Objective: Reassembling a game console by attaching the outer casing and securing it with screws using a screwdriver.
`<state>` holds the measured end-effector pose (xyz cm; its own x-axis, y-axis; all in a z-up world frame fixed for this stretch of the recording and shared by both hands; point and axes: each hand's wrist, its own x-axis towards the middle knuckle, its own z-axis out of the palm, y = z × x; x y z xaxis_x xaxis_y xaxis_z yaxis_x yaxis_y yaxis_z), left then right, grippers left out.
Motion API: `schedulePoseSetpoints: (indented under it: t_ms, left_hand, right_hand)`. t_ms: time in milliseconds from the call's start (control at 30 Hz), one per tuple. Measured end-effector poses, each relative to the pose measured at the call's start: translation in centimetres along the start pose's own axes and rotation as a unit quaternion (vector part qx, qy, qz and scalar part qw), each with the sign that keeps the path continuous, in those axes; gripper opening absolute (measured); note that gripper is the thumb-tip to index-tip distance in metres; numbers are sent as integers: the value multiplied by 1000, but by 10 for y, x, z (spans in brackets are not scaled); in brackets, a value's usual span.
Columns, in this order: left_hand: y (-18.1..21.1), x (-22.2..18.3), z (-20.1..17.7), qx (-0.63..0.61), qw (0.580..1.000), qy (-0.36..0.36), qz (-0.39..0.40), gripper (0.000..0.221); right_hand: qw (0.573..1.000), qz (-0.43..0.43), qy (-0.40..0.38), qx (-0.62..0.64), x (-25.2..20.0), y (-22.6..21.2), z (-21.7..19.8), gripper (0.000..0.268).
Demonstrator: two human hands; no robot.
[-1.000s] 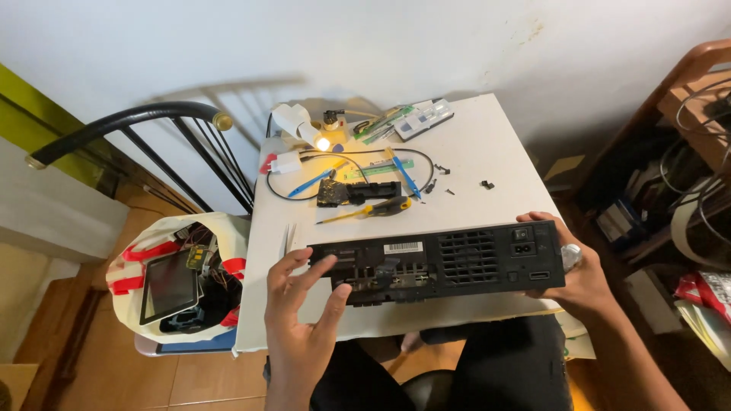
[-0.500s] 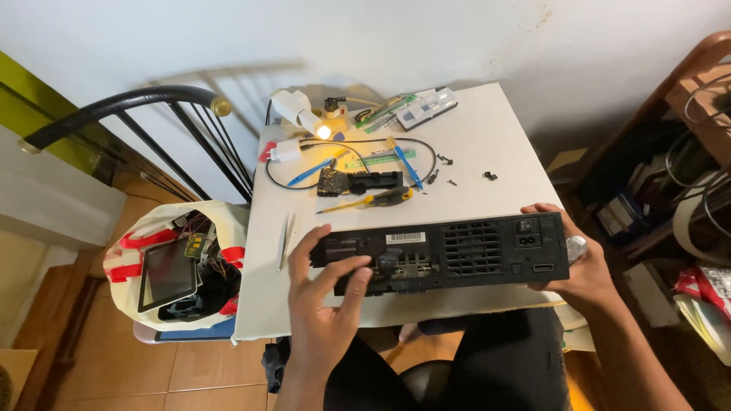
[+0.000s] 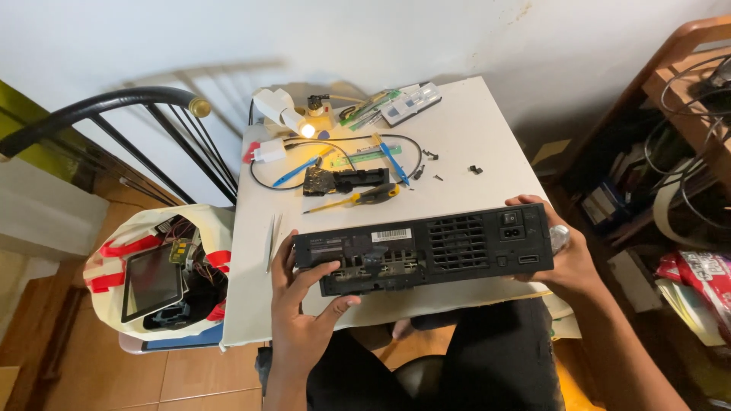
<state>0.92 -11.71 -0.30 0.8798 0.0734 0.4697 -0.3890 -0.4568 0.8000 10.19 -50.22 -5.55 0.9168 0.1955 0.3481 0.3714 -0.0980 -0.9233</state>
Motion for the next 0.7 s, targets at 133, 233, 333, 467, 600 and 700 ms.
schedulePoseSetpoints:
  t_ms: [133, 233, 333, 467, 600, 700]
  left_hand:
    - [-2, -2, 2, 21, 999, 10, 29, 41]
    - [0, -4, 2, 6, 999, 2, 40, 38]
    - [4, -5, -2, 67, 996, 16, 50, 40]
    - [23, 5, -12, -66, 993, 26, 96, 42]
    - [24, 7, -13, -230, 957, 104, 139, 53]
    - [29, 0, -7, -253, 947, 150, 130, 57]
  right_hand:
    - [998, 34, 20, 42, -2, -8, 7, 109]
    - [998, 29, 19, 50, -2, -6, 6, 112]
    - [999, 22, 10, 46, -2, -3, 5, 113]
    - [998, 31, 21, 58, -2, -10, 8, 114]
    - [999, 11, 16, 39, -2, -10, 8, 113]
    - [998, -2, 11, 65, -3, -1, 5, 115]
